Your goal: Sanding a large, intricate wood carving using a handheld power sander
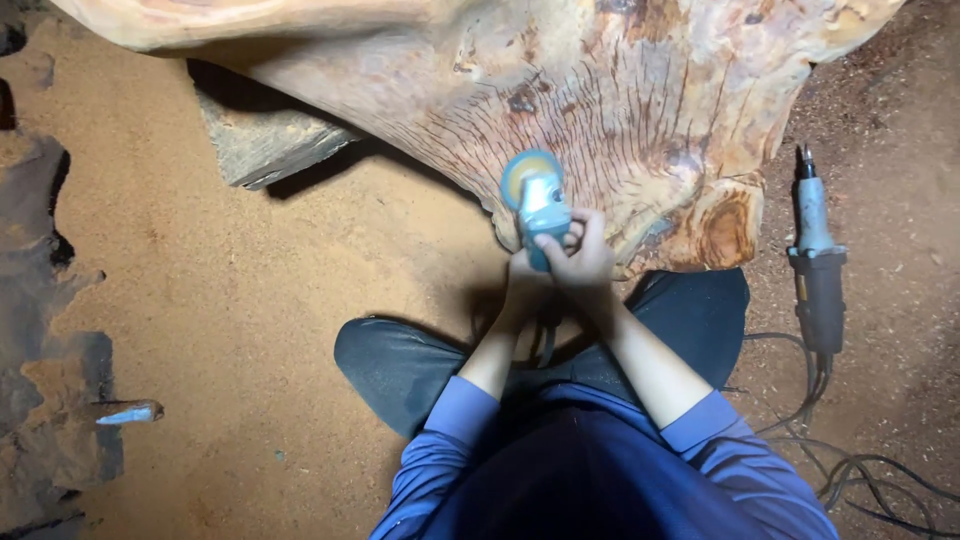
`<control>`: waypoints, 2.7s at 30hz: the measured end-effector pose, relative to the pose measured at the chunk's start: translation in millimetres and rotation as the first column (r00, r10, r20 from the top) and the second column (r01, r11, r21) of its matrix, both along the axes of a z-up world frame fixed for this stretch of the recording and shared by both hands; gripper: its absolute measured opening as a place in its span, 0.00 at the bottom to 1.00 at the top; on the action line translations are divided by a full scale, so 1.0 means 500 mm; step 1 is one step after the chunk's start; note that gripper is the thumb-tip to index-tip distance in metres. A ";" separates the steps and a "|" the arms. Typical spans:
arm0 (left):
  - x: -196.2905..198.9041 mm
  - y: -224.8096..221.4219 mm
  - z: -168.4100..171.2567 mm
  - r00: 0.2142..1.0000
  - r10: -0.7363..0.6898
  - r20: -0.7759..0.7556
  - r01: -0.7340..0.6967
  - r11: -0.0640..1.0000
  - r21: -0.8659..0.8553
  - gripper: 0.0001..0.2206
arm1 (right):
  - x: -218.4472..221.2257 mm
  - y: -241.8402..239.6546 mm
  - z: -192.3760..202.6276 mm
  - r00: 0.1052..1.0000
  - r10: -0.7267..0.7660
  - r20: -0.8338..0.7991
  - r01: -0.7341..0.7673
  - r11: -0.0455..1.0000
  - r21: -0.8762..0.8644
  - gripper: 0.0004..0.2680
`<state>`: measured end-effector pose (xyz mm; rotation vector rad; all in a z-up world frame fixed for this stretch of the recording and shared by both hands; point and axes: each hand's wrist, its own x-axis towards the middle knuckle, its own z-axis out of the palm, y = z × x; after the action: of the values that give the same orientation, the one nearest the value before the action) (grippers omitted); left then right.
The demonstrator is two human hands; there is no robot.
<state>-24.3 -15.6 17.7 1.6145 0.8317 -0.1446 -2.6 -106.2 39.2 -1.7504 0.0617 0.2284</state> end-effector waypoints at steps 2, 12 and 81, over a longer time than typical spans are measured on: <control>0.024 -0.006 -0.004 1.000 0.002 0.003 -0.002 1.000 -0.003 0.15 | 0.009 -0.014 0.008 0.999 -0.044 0.027 0.046 0.996 -0.073 0.20; -0.026 0.041 0.018 1.000 -0.011 -0.015 0.011 1.000 0.015 0.15 | -0.017 0.030 -0.036 0.999 0.024 -0.046 -0.020 0.997 0.075 0.20; 0.000 0.006 0.061 0.997 0.073 0.032 -0.073 0.997 -0.008 0.15 | 0.037 0.031 0.033 0.934 0.324 0.154 -0.268 0.916 -0.300 0.21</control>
<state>-24.2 -12.7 48.1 1.5735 0.8637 -0.0694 16.1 -90.7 55.7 -2.0497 -0.3389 0.2736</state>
